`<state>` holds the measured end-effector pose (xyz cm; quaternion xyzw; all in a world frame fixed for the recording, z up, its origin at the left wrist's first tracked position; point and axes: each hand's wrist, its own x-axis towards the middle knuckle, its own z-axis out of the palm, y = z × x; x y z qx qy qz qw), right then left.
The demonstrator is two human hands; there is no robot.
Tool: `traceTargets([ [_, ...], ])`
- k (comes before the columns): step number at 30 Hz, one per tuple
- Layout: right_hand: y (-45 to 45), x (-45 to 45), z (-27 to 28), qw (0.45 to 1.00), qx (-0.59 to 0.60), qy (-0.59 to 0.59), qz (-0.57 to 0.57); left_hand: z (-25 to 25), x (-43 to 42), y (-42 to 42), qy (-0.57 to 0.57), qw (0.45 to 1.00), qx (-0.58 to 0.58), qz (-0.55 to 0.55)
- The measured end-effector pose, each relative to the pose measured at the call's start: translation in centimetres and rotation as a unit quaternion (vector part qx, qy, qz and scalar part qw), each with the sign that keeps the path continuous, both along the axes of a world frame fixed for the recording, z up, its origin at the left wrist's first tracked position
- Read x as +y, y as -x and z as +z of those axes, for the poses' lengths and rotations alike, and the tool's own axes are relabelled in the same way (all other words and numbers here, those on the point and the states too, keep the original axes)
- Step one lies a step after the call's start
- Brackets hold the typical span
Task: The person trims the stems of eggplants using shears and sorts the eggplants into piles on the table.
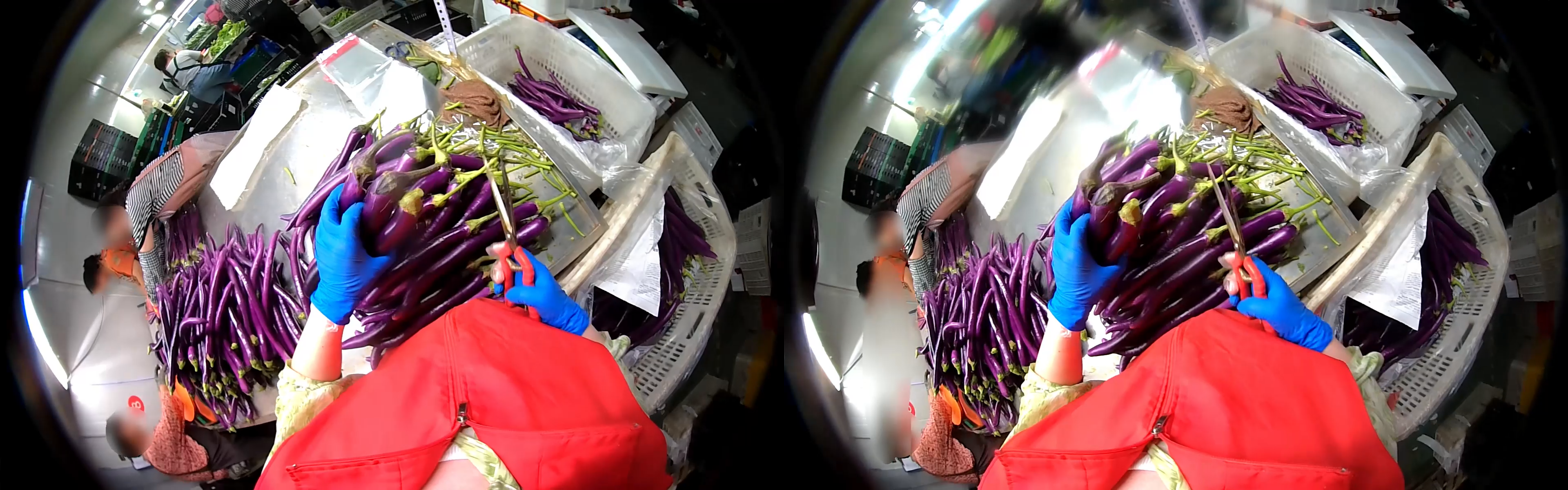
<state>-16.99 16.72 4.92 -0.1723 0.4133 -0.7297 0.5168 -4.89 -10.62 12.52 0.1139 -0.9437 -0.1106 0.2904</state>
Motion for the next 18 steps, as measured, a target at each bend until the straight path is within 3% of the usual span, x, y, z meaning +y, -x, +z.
traceTargets([
  [5,-0.2,-1.4,1.1,0.993,-0.019,-0.002,0.12,0.1,1.0,-0.2,0.003,1.0,0.01,-0.005],
  [12,0.1,-4.9,1.4,0.988,0.115,0.014,0.102,-0.1,2.2,-0.4,0.037,0.998,-0.035,-0.024],
  [18,-0.9,-5.0,1.5,0.995,0.056,-0.003,0.081,-0.6,2.1,-0.3,0.052,0.998,-0.019,-0.002],
])
